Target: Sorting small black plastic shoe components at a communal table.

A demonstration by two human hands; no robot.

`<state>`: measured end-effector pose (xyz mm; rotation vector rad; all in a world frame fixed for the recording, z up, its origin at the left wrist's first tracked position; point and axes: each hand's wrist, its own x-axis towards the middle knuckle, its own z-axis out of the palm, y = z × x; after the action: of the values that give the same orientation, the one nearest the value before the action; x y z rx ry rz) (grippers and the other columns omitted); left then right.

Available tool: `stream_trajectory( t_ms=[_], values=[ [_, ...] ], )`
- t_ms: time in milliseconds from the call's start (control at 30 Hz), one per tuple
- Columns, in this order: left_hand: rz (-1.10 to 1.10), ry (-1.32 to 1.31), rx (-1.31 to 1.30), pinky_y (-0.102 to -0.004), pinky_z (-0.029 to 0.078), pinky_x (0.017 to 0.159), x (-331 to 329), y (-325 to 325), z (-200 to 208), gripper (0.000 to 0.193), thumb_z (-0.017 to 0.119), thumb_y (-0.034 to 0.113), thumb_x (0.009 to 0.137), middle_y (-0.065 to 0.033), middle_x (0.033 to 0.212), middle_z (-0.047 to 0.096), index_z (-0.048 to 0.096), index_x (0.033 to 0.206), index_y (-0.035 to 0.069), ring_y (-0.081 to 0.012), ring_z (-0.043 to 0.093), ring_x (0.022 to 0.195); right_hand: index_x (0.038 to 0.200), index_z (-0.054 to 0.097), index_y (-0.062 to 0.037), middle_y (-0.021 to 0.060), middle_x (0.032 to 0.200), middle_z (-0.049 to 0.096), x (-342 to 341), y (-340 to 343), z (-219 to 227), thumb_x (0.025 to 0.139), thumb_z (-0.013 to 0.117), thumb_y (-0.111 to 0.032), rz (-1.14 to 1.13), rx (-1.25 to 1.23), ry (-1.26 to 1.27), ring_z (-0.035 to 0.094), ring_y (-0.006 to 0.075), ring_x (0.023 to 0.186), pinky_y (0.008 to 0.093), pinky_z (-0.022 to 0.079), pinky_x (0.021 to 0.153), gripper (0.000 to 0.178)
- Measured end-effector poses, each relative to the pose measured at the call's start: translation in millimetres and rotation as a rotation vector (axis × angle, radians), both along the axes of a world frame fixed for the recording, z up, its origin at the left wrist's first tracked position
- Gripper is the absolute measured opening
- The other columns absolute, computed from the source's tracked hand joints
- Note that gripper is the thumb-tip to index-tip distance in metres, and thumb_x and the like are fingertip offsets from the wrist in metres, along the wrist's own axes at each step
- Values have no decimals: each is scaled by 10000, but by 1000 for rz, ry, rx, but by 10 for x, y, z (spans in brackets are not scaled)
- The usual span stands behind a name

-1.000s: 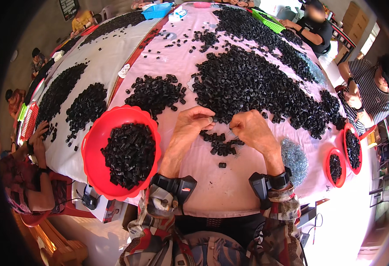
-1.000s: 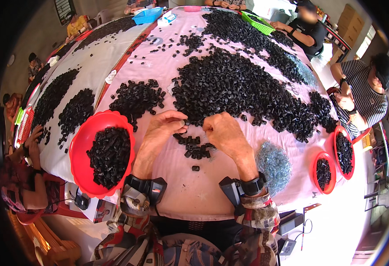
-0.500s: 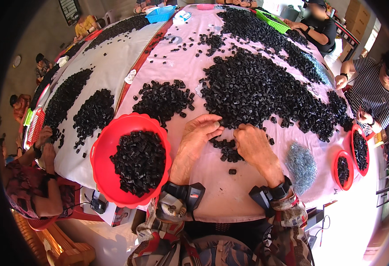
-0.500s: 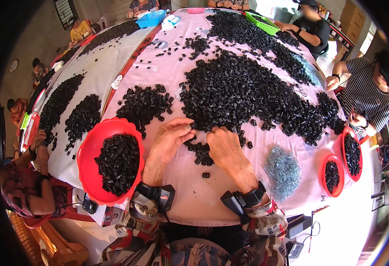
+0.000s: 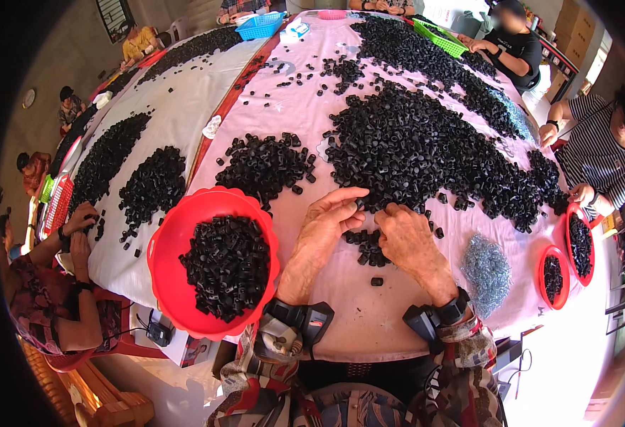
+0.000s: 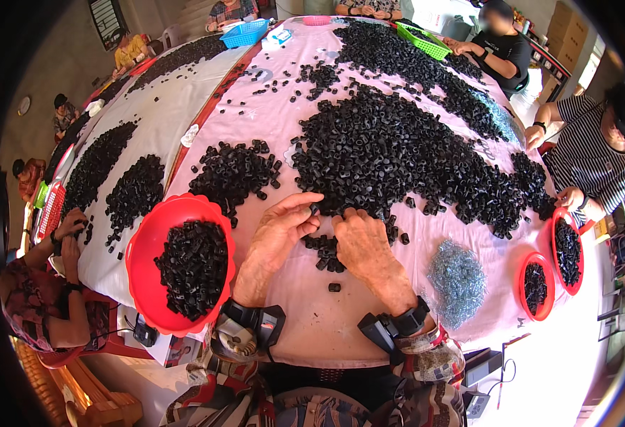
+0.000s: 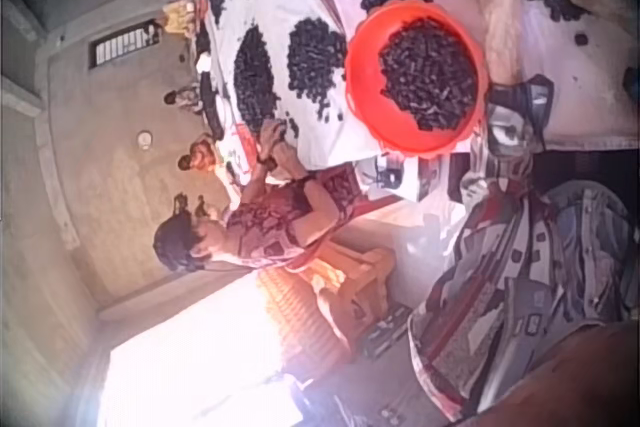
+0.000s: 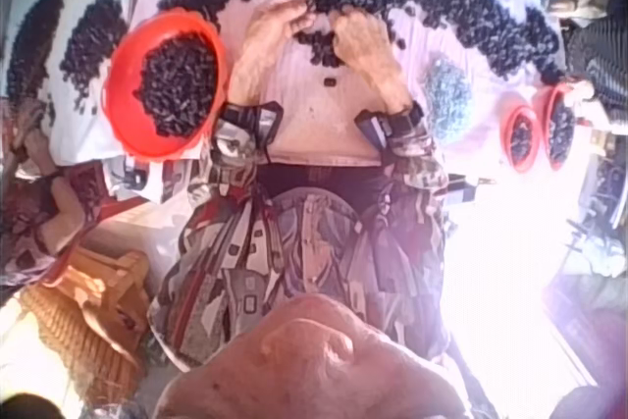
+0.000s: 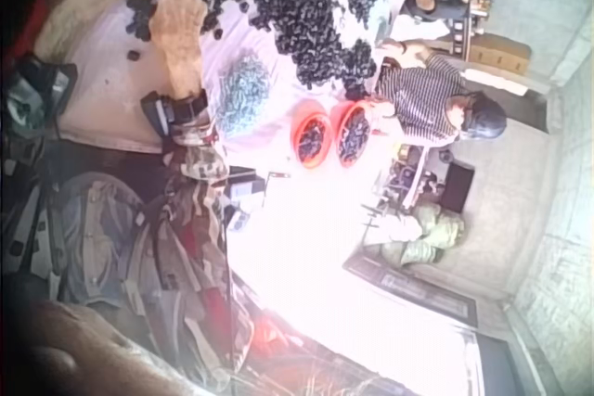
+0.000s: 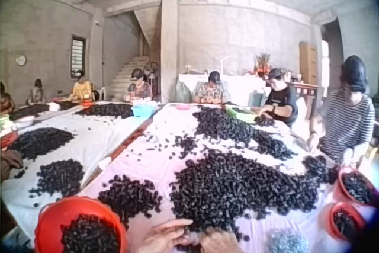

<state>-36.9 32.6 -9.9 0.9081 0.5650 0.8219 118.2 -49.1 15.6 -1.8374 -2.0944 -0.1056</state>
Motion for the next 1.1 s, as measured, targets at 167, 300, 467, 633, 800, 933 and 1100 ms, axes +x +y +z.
stream_trajectory(
  t_ms=[167, 300, 467, 633, 800, 933, 1100],
  values=[
    [0, -34, -46, -262, 524, 728, 11, -1, 8, 213, 593, 32, 873, -72, 930, 642, 624, 1081, -1, -145, 628, 783, 777, 624, 4, 143, 809, 596, 46, 15, 39, 676, 613, -7, -8, 74, 81, 623, 323, 784, 416, 518, 641, 103],
    [9, -17, -70, -262, 538, 745, 10, 15, -38, 154, 631, 16, 849, -101, 945, 655, 626, 1001, -4, -165, 645, 817, 794, 648, 15, 133, 755, 629, 124, 118, -18, 697, 634, 10, -40, 187, 469, 632, 270, 678, 336, 512, 600, 98],
    [5, -140, -107, -305, 568, 813, 34, -16, -46, 149, 647, 3, 832, -114, 912, 655, 617, 977, -15, -211, 669, 859, 895, 700, 17, 41, 728, 655, 198, 175, 14, 794, 675, -8, -52, 13, 1523, 579, 73, 635, 204, 469, 575, 107],
    [-32, -127, -129, -321, 560, 847, 49, -46, -18, 129, 636, -10, 839, -133, 946, 654, 619, 967, -4, -230, 666, 903, 891, 697, 25, 49, 753, 664, 145, 153, 51, 789, 679, -1, -7, 0, 1553, 583, 83, 630, 198, 469, 592, 108],
    [-42, -99, -134, -312, 567, 827, 43, -57, 1, 120, 633, -5, 847, -132, 940, 658, 619, 966, -3, -227, 671, 885, 886, 687, 23, 53, 779, 667, 111, 166, -6, 783, 690, 16, 8, 25, 1463, 588, 72, 654, 195, 479, 602, 104],
    [-38, -115, -128, -308, 570, 816, 76, -68, -2, 118, 632, -1, 850, -129, 931, 658, 618, 967, -5, -222, 671, 885, 859, 661, 34, 61, 813, 663, 44, 152, -14, 796, 679, 27, 3, 121, 1372, 605, 73, 688, 200, 497, 616, 67],
    [10, -143, -116, -316, 576, 808, 75, -64, -45, 114, 631, 1, 847, -127, 917, 658, 615, 957, -24, -225, 675, 858, 854, 626, 65, 68, 877, 642, -14, 157, -14, 816, 646, 40, 118, 187, 1259, 623, 91, 721, 212, 510, 639, 50]
  ],
)
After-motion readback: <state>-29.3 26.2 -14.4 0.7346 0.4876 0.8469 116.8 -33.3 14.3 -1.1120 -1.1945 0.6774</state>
